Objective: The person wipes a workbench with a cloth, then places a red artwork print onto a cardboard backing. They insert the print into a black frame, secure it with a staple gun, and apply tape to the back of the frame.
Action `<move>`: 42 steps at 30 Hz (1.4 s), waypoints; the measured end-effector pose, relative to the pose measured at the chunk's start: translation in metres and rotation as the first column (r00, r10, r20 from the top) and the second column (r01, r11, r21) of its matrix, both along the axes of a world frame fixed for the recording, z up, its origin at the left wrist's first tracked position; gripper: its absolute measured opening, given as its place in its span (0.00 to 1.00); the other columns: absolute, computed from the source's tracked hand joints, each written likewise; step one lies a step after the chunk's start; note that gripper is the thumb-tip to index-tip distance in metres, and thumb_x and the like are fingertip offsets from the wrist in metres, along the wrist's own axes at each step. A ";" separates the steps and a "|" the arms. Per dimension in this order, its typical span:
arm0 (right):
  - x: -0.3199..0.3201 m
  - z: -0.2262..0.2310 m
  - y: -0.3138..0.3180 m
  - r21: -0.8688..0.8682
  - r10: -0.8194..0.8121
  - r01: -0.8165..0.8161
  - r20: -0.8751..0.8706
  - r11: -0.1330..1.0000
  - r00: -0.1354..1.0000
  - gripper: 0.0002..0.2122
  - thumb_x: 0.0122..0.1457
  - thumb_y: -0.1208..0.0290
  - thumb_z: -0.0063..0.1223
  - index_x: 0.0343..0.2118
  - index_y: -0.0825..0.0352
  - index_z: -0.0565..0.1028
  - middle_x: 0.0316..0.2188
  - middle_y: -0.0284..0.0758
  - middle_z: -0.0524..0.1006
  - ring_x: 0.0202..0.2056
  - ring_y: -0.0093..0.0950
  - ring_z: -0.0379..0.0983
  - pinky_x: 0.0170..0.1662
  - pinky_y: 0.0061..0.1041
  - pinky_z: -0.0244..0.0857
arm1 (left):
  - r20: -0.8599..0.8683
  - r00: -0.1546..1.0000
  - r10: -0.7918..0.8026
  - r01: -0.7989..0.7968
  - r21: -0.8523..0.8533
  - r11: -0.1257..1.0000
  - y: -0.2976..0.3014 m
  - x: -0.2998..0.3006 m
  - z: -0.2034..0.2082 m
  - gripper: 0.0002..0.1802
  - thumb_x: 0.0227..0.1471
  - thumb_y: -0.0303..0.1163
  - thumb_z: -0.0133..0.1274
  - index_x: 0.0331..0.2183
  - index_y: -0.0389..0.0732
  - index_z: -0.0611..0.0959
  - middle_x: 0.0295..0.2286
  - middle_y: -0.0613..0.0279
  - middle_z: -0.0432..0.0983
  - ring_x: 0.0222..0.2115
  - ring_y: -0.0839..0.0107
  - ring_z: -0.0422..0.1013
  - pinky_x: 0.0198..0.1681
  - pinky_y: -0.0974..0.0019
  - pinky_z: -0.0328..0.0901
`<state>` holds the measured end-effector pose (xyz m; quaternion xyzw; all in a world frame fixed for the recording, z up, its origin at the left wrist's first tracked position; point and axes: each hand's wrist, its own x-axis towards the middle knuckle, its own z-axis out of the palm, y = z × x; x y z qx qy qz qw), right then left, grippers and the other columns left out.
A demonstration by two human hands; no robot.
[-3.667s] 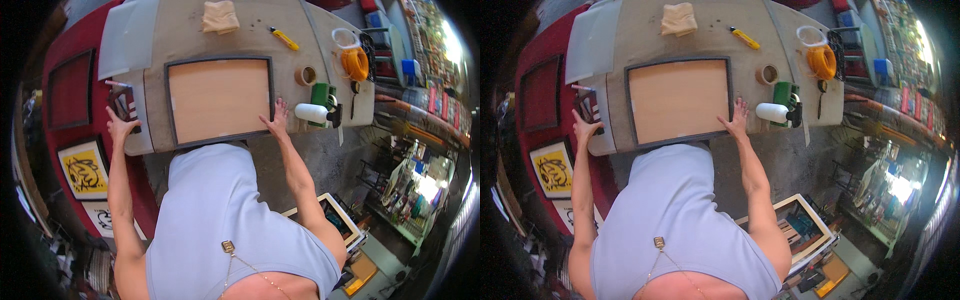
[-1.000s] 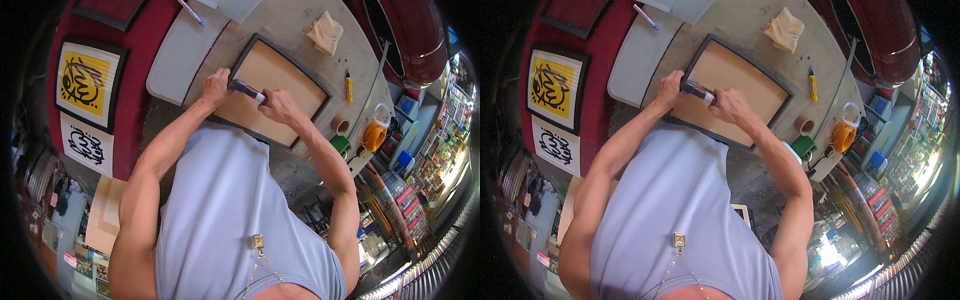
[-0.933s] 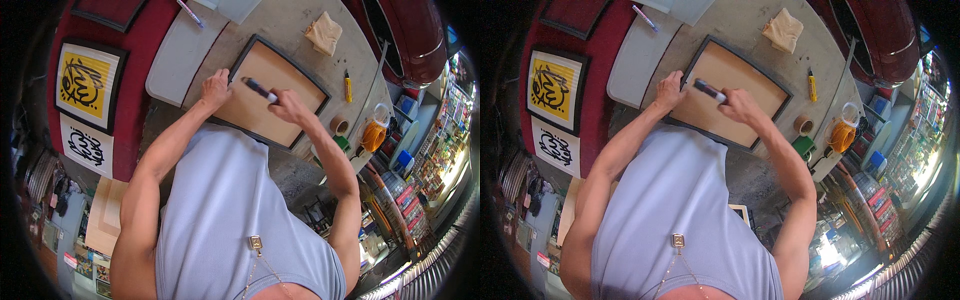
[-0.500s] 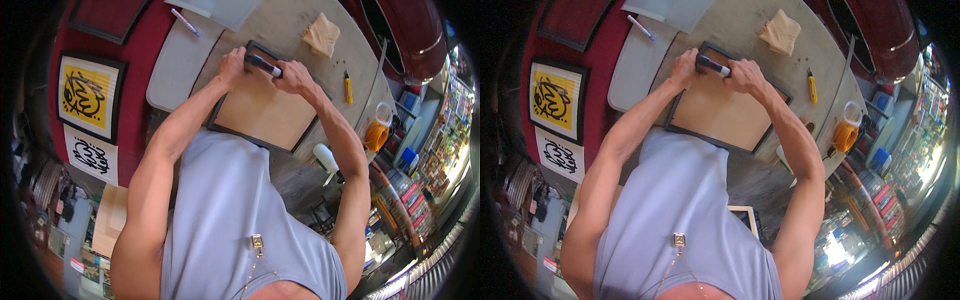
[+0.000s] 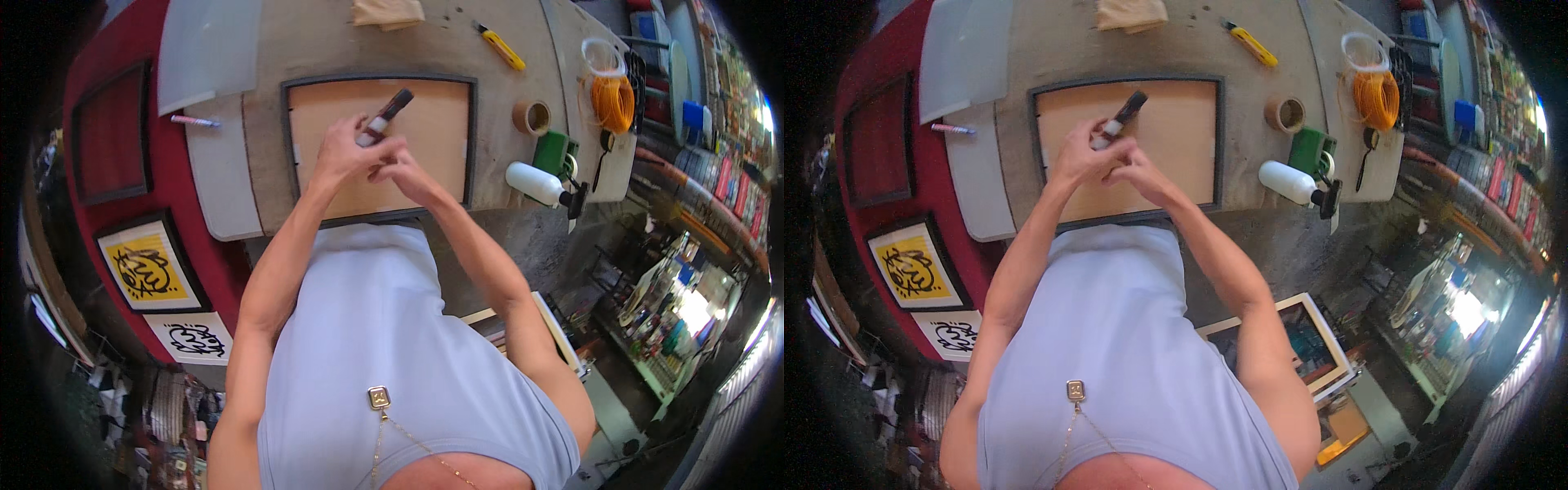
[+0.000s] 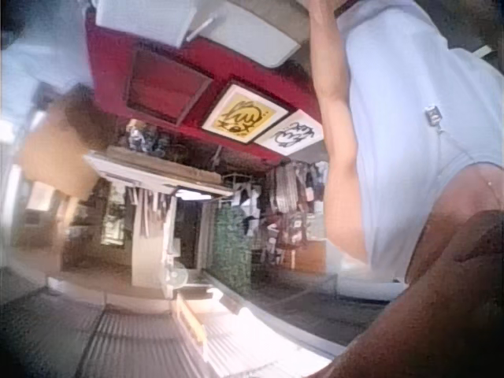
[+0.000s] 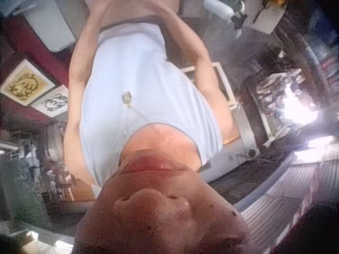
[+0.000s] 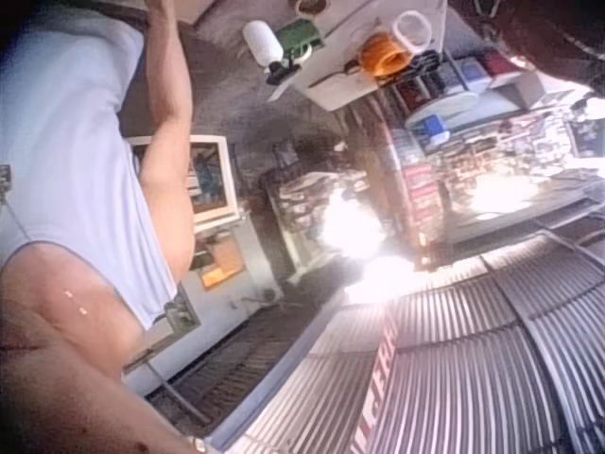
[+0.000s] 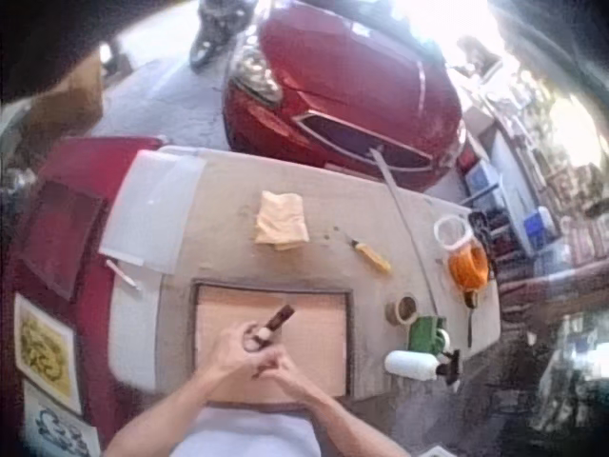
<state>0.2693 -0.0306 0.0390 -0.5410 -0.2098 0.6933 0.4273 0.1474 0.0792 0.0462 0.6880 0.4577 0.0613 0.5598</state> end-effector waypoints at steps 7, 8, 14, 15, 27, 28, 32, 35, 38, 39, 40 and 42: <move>0.108 -0.026 -0.034 0.053 -0.056 0.235 0.998 0.971 0.006 0.20 0.47 0.69 0.53 0.45 0.68 0.71 0.42 0.41 0.71 0.43 0.38 0.70 0.46 0.35 0.64 | -0.347 0.861 -0.372 0.334 -0.165 0.928 0.017 0.020 -0.006 0.24 0.31 0.30 0.53 0.38 0.37 0.78 0.24 0.58 0.73 0.22 0.66 0.69 0.29 0.66 0.65; 0.127 -0.035 -0.035 0.041 -0.066 0.280 0.995 0.959 0.078 0.20 0.47 0.68 0.53 0.44 0.67 0.71 0.41 0.42 0.71 0.43 0.40 0.69 0.47 0.37 0.64 | -0.394 0.826 -0.404 0.349 -0.205 0.914 0.024 0.032 0.001 0.25 0.28 0.28 0.52 0.38 0.37 0.78 0.23 0.57 0.73 0.21 0.66 0.68 0.28 0.66 0.65; 0.165 -0.080 -0.027 0.071 -0.151 0.291 0.954 0.954 0.261 0.16 0.46 0.67 0.53 0.39 0.67 0.74 0.36 0.46 0.72 0.36 0.48 0.71 0.40 0.43 0.66 | -0.308 0.714 -0.629 0.659 -0.008 0.752 0.044 0.129 0.006 0.26 0.24 0.27 0.51 0.35 0.35 0.79 0.17 0.53 0.69 0.19 0.64 0.65 0.26 0.63 0.64; 0.165 -0.078 -0.028 0.066 -0.153 0.298 0.949 0.952 0.277 0.15 0.46 0.69 0.53 0.38 0.67 0.74 0.36 0.45 0.72 0.36 0.47 0.72 0.40 0.42 0.66 | -0.298 0.694 -0.655 0.675 -0.046 0.737 0.042 0.147 0.009 0.25 0.24 0.27 0.51 0.34 0.35 0.79 0.17 0.53 0.69 0.19 0.64 0.65 0.26 0.63 0.63; 0.169 -0.078 -0.023 0.065 -0.138 0.279 0.958 0.958 0.252 0.07 0.42 0.73 0.54 0.27 0.66 0.73 0.30 0.41 0.73 0.32 0.46 0.73 0.34 0.42 0.67 | -0.409 0.595 -0.692 0.781 0.088 0.619 0.032 0.186 -0.003 0.20 0.26 0.31 0.54 0.29 0.33 0.79 0.22 0.46 0.74 0.22 0.54 0.68 0.30 0.59 0.65; 0.165 -0.077 -0.023 0.045 -0.130 0.296 0.953 0.954 0.274 0.10 0.42 0.72 0.54 0.30 0.65 0.74 0.31 0.41 0.73 0.33 0.45 0.72 0.36 0.42 0.67 | -0.409 0.589 -0.697 0.784 0.080 0.616 0.034 0.177 -0.001 0.20 0.26 0.31 0.54 0.29 0.34 0.79 0.22 0.47 0.74 0.22 0.54 0.68 0.30 0.59 0.65; 0.162 -0.064 -0.046 0.075 -0.181 0.340 0.940 0.937 0.291 0.16 0.44 0.70 0.53 0.38 0.65 0.74 0.35 0.41 0.72 0.36 0.45 0.72 0.40 0.40 0.67 | -0.381 0.583 -0.717 0.775 -0.004 0.632 0.028 0.138 0.008 0.21 0.25 0.31 0.55 0.31 0.35 0.79 0.22 0.49 0.74 0.22 0.57 0.68 0.29 0.60 0.64; 0.147 -0.061 -0.090 0.004 -0.121 0.307 0.923 0.952 0.364 0.17 0.45 0.70 0.52 0.41 0.66 0.73 0.36 0.43 0.71 0.38 0.46 0.71 0.42 0.41 0.66 | -0.290 0.645 -0.707 0.735 -0.021 0.678 -0.001 0.118 0.012 0.23 0.24 0.30 0.55 0.32 0.36 0.78 0.20 0.52 0.72 0.21 0.60 0.67 0.27 0.62 0.64; 0.131 -0.054 -0.103 -0.054 -0.081 0.331 0.921 0.942 0.381 0.16 0.45 0.72 0.52 0.39 0.68 0.74 0.36 0.44 0.71 0.38 0.46 0.71 0.42 0.41 0.66 | -0.154 0.666 -0.730 0.743 0.050 0.667 -0.021 0.121 0.000 0.23 0.24 0.29 0.55 0.32 0.37 0.77 0.19 0.53 0.70 0.20 0.62 0.67 0.26 0.62 0.63; 0.126 -0.051 -0.103 -0.055 -0.086 0.354 0.925 0.933 0.371 0.15 0.45 0.72 0.51 0.38 0.68 0.74 0.35 0.44 0.71 0.37 0.46 0.72 0.42 0.41 0.66 | -0.109 0.658 -0.745 0.753 0.082 0.653 -0.027 0.126 0.000 0.23 0.23 0.29 0.55 0.32 0.37 0.77 0.18 0.54 0.70 0.19 0.62 0.67 0.25 0.62 0.63; 0.125 -0.050 -0.104 -0.071 -0.059 0.335 0.930 0.939 0.362 0.13 0.45 0.73 0.51 0.36 0.69 0.74 0.34 0.44 0.71 0.36 0.46 0.72 0.41 0.42 0.66 | -0.155 0.628 -0.763 0.776 0.049 0.629 -0.030 0.130 0.002 0.22 0.23 0.28 0.55 0.31 0.37 0.77 0.18 0.53 0.71 0.20 0.60 0.68 0.26 0.62 0.63; 0.128 -0.052 -0.100 -0.093 -0.015 0.299 0.940 0.950 0.340 0.10 0.45 0.73 0.50 0.32 0.70 0.74 0.33 0.44 0.72 0.35 0.46 0.73 0.39 0.42 0.67 | -0.197 0.600 -0.775 0.795 0.044 0.604 -0.033 0.141 0.001 0.21 0.24 0.28 0.55 0.30 0.36 0.77 0.18 0.52 0.71 0.20 0.60 0.68 0.26 0.62 0.63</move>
